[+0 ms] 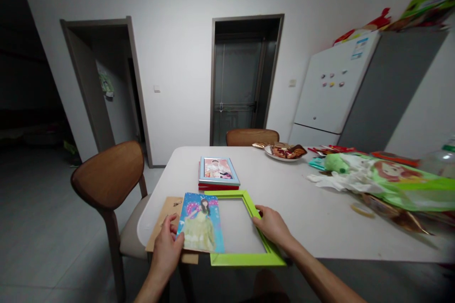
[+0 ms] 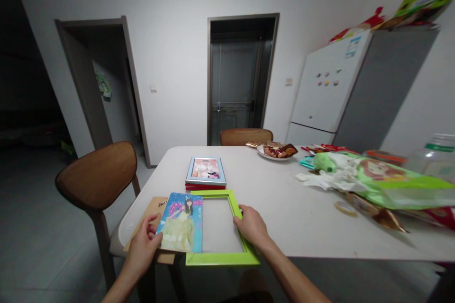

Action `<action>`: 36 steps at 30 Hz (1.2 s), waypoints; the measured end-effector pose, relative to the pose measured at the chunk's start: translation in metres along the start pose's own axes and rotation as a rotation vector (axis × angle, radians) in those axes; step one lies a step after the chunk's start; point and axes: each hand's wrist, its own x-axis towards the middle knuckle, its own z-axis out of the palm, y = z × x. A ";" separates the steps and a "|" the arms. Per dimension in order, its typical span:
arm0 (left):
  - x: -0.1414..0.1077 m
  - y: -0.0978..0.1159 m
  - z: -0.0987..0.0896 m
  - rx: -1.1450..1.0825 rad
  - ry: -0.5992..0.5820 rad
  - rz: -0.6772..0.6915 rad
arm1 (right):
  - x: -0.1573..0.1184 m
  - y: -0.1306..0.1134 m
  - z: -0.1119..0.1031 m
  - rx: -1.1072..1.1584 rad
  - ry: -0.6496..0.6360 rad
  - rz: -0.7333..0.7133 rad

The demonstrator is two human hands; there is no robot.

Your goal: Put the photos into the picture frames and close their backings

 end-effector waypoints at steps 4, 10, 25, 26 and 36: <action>-0.004 0.008 -0.003 0.144 -0.052 0.051 | -0.001 -0.001 0.002 -0.104 -0.005 -0.009; -0.006 0.012 -0.007 0.329 -0.080 0.153 | -0.006 -0.007 -0.002 -0.088 0.057 -0.058; -0.016 0.023 0.029 0.325 -0.229 0.475 | -0.007 -0.121 0.029 1.117 -0.134 0.085; -0.012 0.028 0.029 0.242 -0.193 0.476 | -0.008 -0.129 0.021 1.202 -0.117 0.058; -0.014 0.086 0.046 -0.730 0.035 -0.055 | -0.025 -0.123 0.006 1.391 -0.278 0.258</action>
